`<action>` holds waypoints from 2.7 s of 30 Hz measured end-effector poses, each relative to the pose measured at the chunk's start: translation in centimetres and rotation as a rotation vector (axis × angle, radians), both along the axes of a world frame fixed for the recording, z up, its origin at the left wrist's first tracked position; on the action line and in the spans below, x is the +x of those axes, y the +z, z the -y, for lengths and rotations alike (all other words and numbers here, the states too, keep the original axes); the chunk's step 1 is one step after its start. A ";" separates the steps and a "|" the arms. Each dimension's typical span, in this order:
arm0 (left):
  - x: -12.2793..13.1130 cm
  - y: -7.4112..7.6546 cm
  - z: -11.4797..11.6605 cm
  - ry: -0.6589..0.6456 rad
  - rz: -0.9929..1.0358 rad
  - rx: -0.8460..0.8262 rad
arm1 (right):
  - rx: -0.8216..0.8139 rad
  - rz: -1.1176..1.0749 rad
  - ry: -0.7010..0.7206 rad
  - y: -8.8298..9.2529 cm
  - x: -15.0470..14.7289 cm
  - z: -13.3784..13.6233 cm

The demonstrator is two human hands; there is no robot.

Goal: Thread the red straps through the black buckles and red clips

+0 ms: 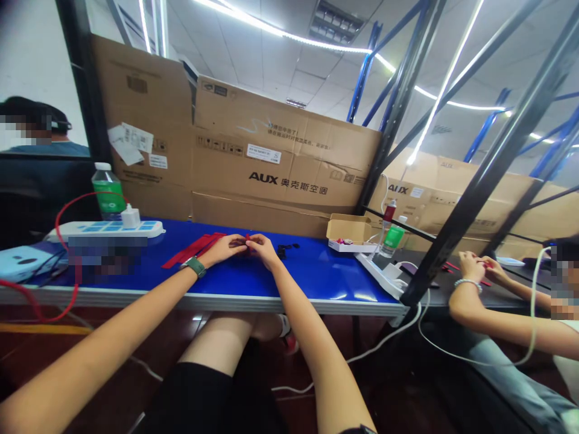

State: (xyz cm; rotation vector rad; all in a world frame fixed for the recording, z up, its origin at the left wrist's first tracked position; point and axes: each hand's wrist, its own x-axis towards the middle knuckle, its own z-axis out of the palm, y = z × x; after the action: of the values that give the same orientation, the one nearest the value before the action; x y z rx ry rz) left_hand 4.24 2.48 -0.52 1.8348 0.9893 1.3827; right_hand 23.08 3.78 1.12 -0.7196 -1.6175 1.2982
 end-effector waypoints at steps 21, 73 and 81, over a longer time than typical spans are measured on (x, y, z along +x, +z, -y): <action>-0.1 0.1 0.1 0.032 0.083 -0.085 | 0.289 -0.079 -0.198 0.0 -0.3 -1.3; -0.7 0.7 0.0 0.095 -0.007 0.095 | 0.097 -0.099 -0.086 -0.9 0.0 -2.2; -0.5 1.0 1.2 0.104 -0.182 0.227 | -0.024 -0.093 -0.003 -0.6 0.2 -1.4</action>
State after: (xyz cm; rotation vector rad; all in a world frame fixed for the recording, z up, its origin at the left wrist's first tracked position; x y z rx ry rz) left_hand 3.76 1.26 0.44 2.1341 1.0683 1.4605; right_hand 23.31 5.17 0.54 -0.6658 -1.5280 1.3316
